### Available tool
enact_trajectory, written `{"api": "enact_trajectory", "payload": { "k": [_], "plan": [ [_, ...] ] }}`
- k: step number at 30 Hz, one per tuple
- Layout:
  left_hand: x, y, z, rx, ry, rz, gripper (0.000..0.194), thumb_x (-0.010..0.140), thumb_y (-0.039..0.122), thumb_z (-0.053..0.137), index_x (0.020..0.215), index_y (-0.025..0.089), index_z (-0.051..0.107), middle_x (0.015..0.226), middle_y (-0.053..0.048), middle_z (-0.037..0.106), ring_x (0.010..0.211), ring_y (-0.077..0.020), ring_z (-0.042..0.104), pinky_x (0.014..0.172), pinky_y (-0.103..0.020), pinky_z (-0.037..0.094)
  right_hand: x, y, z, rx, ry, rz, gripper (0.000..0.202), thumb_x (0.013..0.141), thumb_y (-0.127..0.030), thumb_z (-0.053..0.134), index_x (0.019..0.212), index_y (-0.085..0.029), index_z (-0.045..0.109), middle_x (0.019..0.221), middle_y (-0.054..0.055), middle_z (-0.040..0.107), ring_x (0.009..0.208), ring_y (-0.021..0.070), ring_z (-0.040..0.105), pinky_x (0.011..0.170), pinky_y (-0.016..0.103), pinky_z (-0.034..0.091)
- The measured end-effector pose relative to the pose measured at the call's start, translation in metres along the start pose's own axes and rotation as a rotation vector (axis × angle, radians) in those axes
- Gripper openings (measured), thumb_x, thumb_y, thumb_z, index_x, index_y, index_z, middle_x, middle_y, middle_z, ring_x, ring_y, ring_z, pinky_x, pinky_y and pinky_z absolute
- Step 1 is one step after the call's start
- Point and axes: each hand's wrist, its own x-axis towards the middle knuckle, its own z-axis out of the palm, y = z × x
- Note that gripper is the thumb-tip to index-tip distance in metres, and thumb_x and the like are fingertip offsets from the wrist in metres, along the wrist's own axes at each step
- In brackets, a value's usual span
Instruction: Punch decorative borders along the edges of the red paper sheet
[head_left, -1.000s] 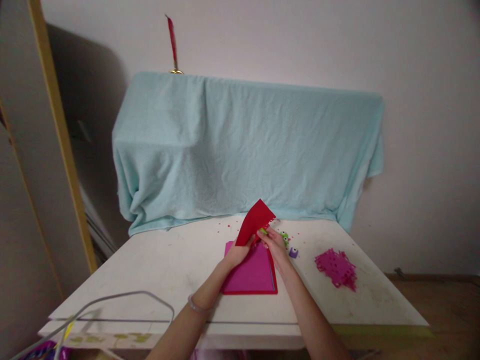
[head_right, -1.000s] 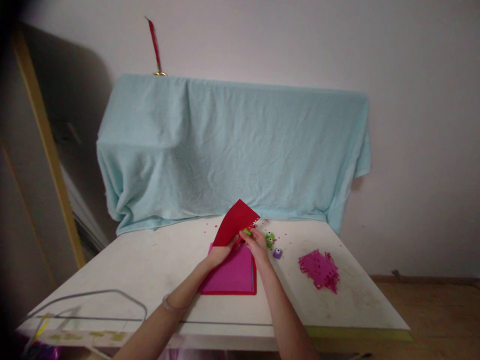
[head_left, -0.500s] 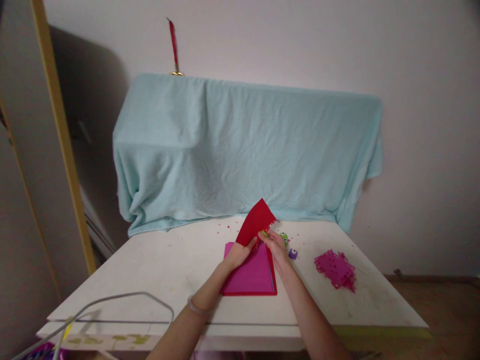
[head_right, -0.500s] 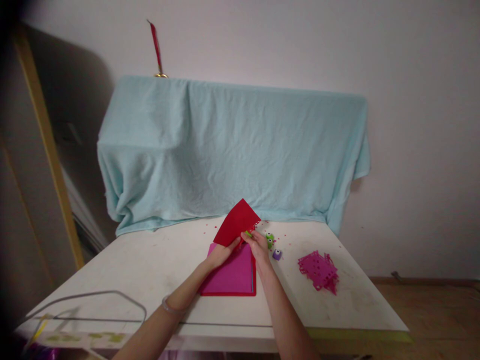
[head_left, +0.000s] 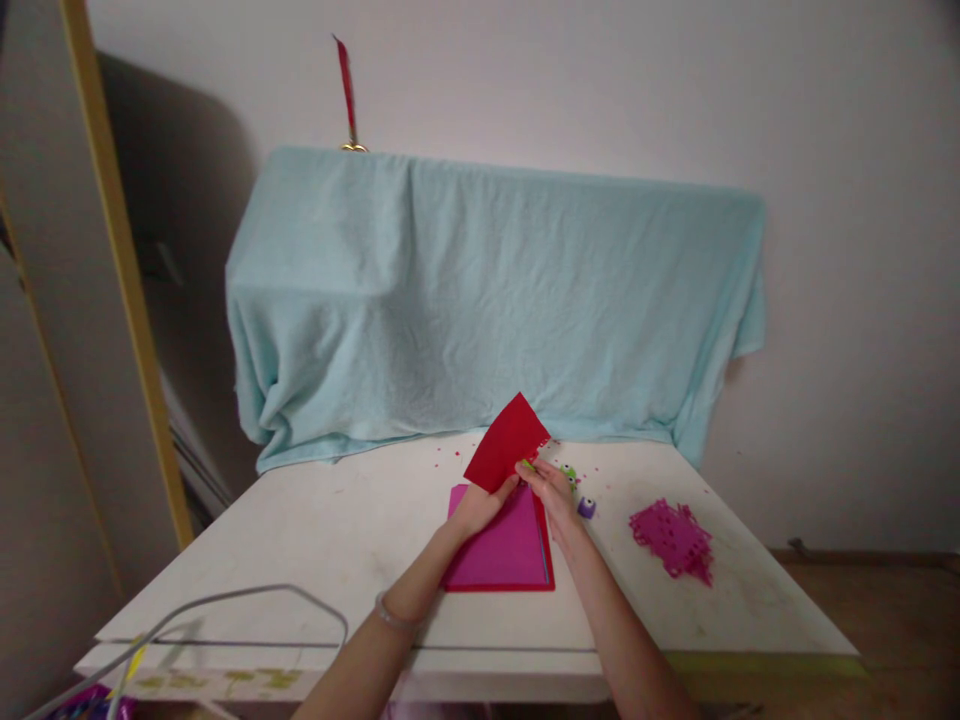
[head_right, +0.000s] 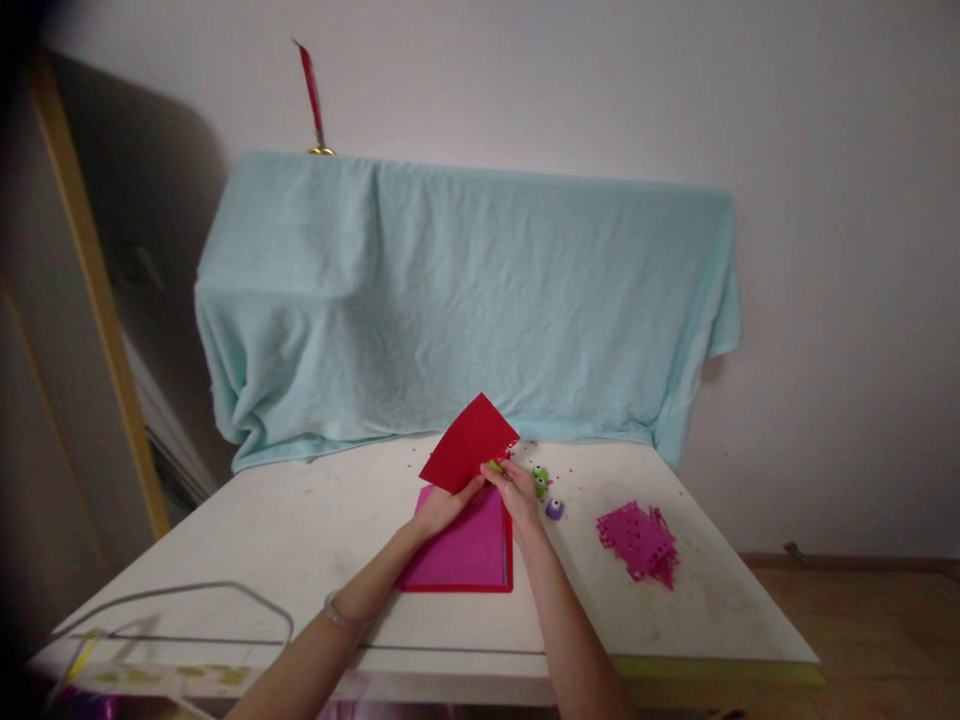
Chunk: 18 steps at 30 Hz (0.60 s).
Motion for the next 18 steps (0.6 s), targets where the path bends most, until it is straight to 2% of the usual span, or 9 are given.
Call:
{"api": "enact_trajectory", "payload": {
  "k": [3,7,13,18],
  "plan": [
    [-0.001,0.002,0.000,0.006,0.018,-0.024,0.043,0.087,0.049,0.045,0.115,0.019,0.056,0.118,-0.008,0.062,0.117,-0.0222,0.051,0.101,-0.034,0.036,-0.001,-0.004,0.002,-0.029,-0.008,-0.006,0.033,0.057,-0.047,0.078,0.076,-0.020,0.068,0.076,0.002,0.068,0.069,0.0181,0.058,0.064,0.029,0.043],
    [0.000,0.001,0.000,-0.006,0.015,-0.011,0.043,0.089,0.051,0.039,0.112,0.020,0.057,0.114,-0.007,0.063,0.109,-0.0218,0.055,0.096,-0.032,0.039,-0.004,-0.009,0.004,-0.059,-0.030,0.010,0.033,0.060,-0.047,0.076,0.076,-0.020,0.066,0.064,-0.001,0.061,0.054,0.0123,0.048,0.051,0.025,0.034],
    [0.002,-0.008,0.000,-0.014,0.014,0.004,0.046,0.091,0.054,0.031,0.085,0.018,0.059,0.085,-0.005,0.065,0.079,-0.0180,0.058,0.080,-0.028,0.044,-0.004,-0.010,0.006,-0.043,-0.094,0.004,0.031,0.063,-0.046,0.074,0.073,-0.018,0.064,0.060,-0.002,0.058,0.051,0.0100,0.042,0.050,0.025,0.030],
    [0.007,-0.014,0.000,-0.098,0.064,-0.010,0.043,0.090,0.054,0.034,0.081,0.019,0.058,0.081,-0.004,0.063,0.076,-0.0167,0.056,0.079,-0.027,0.043,-0.004,-0.008,0.006,-0.053,-0.135,0.028,0.034,0.065,-0.046,0.073,0.083,-0.018,0.067,0.066,-0.001,0.063,0.050,0.0095,0.043,0.050,0.024,0.031]
  ]
}}
